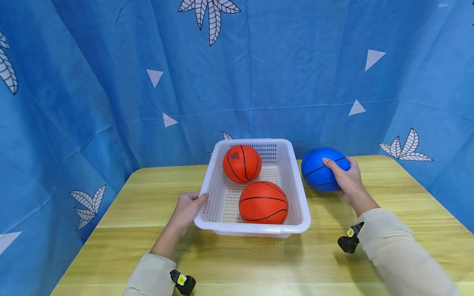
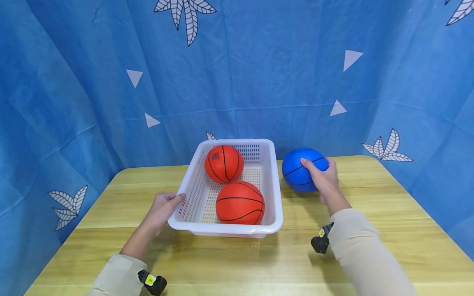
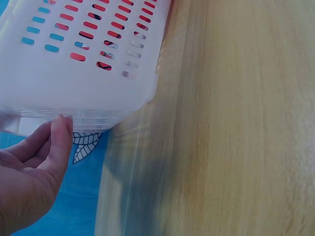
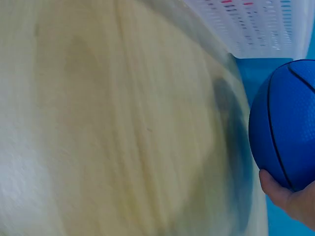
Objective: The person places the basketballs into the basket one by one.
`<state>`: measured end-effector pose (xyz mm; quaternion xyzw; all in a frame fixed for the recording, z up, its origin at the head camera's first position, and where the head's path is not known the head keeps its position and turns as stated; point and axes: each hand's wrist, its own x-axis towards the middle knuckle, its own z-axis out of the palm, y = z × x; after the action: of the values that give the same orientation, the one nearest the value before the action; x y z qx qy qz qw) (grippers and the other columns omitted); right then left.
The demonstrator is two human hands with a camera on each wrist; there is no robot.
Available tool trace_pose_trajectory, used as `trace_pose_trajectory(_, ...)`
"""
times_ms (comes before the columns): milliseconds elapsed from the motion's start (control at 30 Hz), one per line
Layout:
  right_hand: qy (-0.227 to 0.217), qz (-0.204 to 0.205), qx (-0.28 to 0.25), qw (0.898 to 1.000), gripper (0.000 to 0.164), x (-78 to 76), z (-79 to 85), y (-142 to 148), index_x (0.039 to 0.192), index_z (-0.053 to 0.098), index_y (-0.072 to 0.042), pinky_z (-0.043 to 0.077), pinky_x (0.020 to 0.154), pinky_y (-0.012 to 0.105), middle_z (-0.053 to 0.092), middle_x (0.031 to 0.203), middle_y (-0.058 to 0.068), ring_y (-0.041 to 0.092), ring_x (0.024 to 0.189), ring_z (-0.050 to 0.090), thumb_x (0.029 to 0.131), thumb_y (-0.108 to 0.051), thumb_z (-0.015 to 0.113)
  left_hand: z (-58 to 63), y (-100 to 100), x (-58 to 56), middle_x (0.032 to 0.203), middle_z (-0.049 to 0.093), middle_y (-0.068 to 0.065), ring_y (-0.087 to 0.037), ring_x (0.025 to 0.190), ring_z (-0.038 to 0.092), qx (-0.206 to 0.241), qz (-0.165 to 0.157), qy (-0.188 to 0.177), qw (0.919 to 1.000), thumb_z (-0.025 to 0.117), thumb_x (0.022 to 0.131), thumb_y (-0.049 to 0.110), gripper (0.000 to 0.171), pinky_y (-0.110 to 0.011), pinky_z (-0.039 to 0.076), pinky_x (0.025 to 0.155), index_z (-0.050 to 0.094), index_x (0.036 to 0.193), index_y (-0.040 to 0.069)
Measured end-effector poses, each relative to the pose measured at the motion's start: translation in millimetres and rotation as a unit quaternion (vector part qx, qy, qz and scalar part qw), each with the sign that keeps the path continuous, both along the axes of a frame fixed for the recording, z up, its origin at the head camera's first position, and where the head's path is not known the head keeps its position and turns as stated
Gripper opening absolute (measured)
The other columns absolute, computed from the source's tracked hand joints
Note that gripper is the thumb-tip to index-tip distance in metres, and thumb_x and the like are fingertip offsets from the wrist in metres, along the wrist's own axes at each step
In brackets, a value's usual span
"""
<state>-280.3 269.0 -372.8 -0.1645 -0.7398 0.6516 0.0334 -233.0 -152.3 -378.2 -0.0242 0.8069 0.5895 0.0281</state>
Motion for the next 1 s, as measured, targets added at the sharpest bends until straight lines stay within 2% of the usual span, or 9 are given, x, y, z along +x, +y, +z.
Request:
trace_pose_trajectory(233,0.022,-0.008,0.0,1.0,0.105,-2.2,21.2,11.4,0.151,-0.007,-0.022,0.031,0.101,0.063,-0.002,0.155,0.019,0.049,0.135,0.019,0.08,-0.063,0.058,4.1,0.4,1.0,0.094,0.069,-0.021,-0.023,0.075,0.068,0.001,-0.002,-0.011,0.9999,0.054,0.095,0.025,0.036,-0.032,0.056,0.064,0.065,0.108,-0.007)
trace_pose_trajectory(533,0.069,0.01,0.032,0.997,0.1,-6.6,54.8,8.2,0.151,-0.003,-0.023,0.033,0.1,0.063,-0.001,0.155,0.019,0.049,0.134,0.021,0.082,-0.059,0.058,-2.3,-1.4,-1.6,0.094,0.07,-0.02,-0.023,0.074,0.069,0.002,0.0,0.0,1.0,0.056,0.093,0.028,0.037,-0.033,0.056,0.063,0.066,0.108,-0.005)
trace_pose_trajectory(767,0.1,0.06,0.063,0.991,0.096,-4.9,72.8,-14.4,0.152,0.0,-0.021,0.032,0.1,0.064,0.002,0.154,0.02,0.051,0.134,0.021,0.084,-0.056,0.059,-3.6,-2.2,-1.2,0.095,0.069,-0.021,-0.025,0.076,0.069,0.002,-0.004,0.003,1.0,0.055,0.093,0.026,0.038,-0.034,0.057,0.064,0.065,0.109,-0.006)
trace_pose_trajectory(1000,0.119,0.11,0.117,0.98,0.094,-6.2,83.9,-42.3,0.152,0.004,-0.019,0.033,0.099,0.065,0.009,0.153,0.021,0.051,0.132,0.025,0.085,-0.053,0.059,-2.9,-1.8,-1.1,0.095,0.069,-0.021,-0.023,0.075,0.069,0.001,-0.002,0.003,1.0,0.055,0.093,0.027,0.038,-0.034,0.057,0.063,0.065,0.108,-0.007)
